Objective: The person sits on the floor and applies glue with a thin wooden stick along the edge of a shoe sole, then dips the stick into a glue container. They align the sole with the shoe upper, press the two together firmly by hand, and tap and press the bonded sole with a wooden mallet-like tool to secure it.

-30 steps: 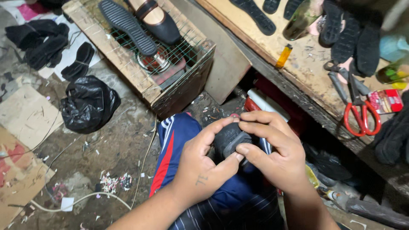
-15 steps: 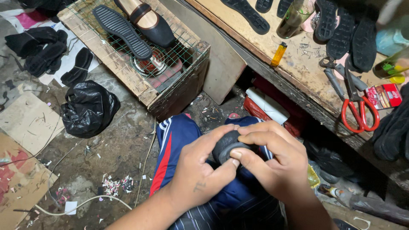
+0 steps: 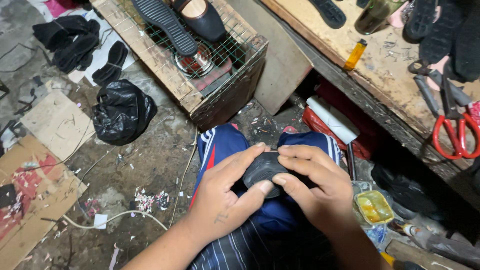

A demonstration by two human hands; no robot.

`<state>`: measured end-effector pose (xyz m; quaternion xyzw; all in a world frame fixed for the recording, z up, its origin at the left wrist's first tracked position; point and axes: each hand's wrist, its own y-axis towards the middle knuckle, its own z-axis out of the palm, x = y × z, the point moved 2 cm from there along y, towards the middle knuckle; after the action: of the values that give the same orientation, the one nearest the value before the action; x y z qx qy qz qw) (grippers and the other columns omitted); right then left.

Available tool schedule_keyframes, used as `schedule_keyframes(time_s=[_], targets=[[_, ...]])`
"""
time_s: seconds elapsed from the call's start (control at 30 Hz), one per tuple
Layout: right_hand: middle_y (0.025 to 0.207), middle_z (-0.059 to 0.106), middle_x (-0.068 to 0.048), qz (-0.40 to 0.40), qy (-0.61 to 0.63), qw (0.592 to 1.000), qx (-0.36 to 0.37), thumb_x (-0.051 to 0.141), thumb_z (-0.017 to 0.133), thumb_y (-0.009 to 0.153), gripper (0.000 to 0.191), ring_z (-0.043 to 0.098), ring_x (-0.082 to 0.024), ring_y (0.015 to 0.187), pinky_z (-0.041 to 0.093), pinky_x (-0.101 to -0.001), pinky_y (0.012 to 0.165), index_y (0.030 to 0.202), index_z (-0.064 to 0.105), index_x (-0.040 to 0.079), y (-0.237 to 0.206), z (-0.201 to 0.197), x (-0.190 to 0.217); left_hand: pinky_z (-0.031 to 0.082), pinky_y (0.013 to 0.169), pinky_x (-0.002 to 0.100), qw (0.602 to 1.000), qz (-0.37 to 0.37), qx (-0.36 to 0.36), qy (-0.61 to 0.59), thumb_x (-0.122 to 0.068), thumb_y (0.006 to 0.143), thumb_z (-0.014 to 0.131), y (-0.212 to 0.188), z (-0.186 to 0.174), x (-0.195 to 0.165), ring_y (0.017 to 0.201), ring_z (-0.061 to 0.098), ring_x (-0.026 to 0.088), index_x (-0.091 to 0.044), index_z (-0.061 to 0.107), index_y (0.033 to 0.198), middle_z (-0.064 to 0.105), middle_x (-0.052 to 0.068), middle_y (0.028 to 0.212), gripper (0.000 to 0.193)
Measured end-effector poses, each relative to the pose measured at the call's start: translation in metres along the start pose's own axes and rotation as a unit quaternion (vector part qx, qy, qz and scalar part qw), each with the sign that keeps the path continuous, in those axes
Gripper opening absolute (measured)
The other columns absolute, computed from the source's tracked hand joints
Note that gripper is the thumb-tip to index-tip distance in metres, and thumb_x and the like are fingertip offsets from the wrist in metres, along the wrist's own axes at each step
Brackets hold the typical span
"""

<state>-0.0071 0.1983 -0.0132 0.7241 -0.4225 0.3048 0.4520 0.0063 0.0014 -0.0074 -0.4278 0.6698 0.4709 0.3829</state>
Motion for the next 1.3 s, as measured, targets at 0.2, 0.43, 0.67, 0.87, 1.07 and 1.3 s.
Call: schedule_keyframes(time_s=[0.2,0.43,0.67,0.87,1.07,1.3], targets=[[0.117,0.071,-0.017,-0.049,-0.018,0.999,0.011,0.003,0.082,0.082,0.031,0.072,-0.031,0.114,0.059,-0.0379,0.100,0.108,0.067,0.000,-0.001,0.011,0.007,0.056,0.104,0.033,0.994,-0.096,-0.012,-0.059,-0.011,0.092,0.074,-0.010,-0.003,0.010,0.119,0.073,0.023,0.005,0.064,0.133,0.073,0.017,0.132,0.045],[0.118,0.071,-0.016,-0.041,-0.005,0.999,0.016,0.003,0.082,0.082,0.030,0.071,-0.031,0.116,0.057,-0.0404,0.102,0.107,0.065,0.002,-0.001,0.021,0.013,0.052,0.106,0.033,0.898,-0.254,-0.009,-0.358,0.001,0.093,0.067,-0.019,-0.002,0.023,0.119,0.066,0.018,0.009,0.058,0.138,0.067,0.016,0.135,0.047],[0.115,0.065,-0.012,0.057,-0.009,0.998,0.011,0.008,0.080,0.080,0.021,0.069,-0.025,0.105,0.056,-0.0340,0.091,0.092,0.064,0.007,-0.009,0.027,0.012,0.051,0.107,0.032,0.894,-0.259,0.025,-0.365,0.003,0.092,0.066,-0.023,-0.004,0.017,0.121,0.064,0.016,0.008,0.058,0.138,0.066,0.014,0.136,0.047],[0.111,0.064,-0.011,0.099,-0.025,0.995,0.019,0.007,0.079,0.078,0.016,0.069,-0.024,0.105,0.055,-0.0341,0.091,0.082,0.063,0.007,-0.010,0.031,0.015,0.052,0.104,0.032,0.884,-0.282,0.018,-0.371,0.001,0.095,0.065,-0.027,-0.004,0.016,0.116,0.066,0.016,0.008,0.060,0.138,0.070,0.014,0.129,0.044],[0.118,0.063,-0.014,0.088,-0.027,0.996,0.009,0.010,0.082,0.076,0.021,0.069,-0.026,0.108,0.054,-0.0357,0.095,0.090,0.067,0.006,-0.005,0.037,0.012,0.052,0.104,0.032,0.900,-0.271,-0.028,-0.340,-0.002,0.095,0.065,-0.031,-0.007,0.026,0.116,0.067,0.017,0.009,0.063,0.133,0.071,0.014,0.129,0.041],[0.126,0.068,-0.017,0.090,0.005,0.996,0.022,0.011,0.084,0.077,0.034,0.071,-0.027,0.113,0.056,-0.0371,0.097,0.108,0.072,0.003,-0.010,0.042,-0.013,0.053,0.105,0.034,0.913,-0.258,-0.040,-0.312,-0.006,0.098,0.062,-0.035,-0.017,0.048,0.119,0.066,0.019,0.008,0.059,0.134,0.068,0.017,0.134,0.040]])
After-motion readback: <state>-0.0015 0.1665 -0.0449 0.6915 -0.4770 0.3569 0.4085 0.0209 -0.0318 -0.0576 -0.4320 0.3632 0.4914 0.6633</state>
